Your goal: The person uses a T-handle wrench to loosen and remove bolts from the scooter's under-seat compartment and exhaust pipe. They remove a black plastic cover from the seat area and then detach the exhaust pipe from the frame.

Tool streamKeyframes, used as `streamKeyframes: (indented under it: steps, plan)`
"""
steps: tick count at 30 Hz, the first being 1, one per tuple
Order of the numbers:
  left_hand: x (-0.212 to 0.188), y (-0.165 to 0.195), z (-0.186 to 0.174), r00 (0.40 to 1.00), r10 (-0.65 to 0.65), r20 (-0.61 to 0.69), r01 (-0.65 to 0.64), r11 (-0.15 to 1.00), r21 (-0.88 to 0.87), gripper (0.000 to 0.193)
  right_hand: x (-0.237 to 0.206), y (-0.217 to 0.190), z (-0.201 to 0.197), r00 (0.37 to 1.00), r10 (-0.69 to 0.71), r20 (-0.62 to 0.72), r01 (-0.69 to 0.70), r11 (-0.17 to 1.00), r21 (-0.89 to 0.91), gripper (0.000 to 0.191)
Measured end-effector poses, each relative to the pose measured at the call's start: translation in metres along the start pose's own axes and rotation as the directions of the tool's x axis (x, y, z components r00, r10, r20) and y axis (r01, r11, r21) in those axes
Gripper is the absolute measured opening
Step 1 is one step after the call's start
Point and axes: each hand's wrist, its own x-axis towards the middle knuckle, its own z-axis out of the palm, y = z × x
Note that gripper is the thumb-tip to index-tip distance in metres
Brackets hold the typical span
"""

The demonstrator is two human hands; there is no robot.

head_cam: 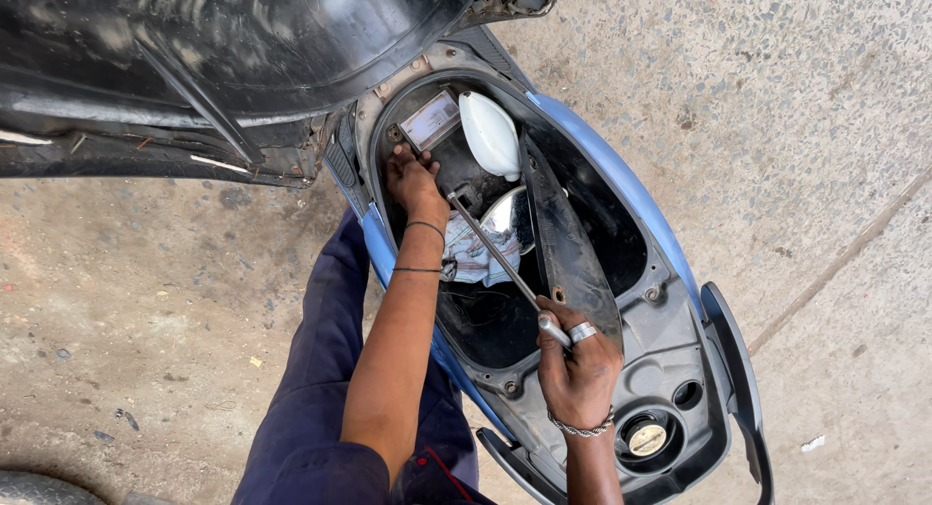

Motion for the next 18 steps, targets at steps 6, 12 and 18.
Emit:
streamKeyframes:
  steps: [6, 12, 18]
  plan:
    - [0.006, 0.02, 0.005, 0.947, 0.072, 0.313, -0.164, 0.946, 0.281, 0.029, -0.007, 0.001, -0.002, 0.99, 0.143, -0.013, -0.142, 0.989, 0.029, 0.017]
    - [-0.004, 0.023, -0.013, 0.823, 0.174, 0.54, -0.296, 0.944, 0.148, 0.027, -0.01, 0.0, -0.006, 0.982, 0.18, -0.06, -0.174, 0.98, 0.093, 0.018]
    - [-0.021, 0.022, -0.018, 0.75, 0.357, 0.556, -0.512, 0.847, 0.147, 0.032, -0.013, -0.003, -0.008, 0.974, 0.21, -0.09, -0.205, 0.977, 0.061, 0.021]
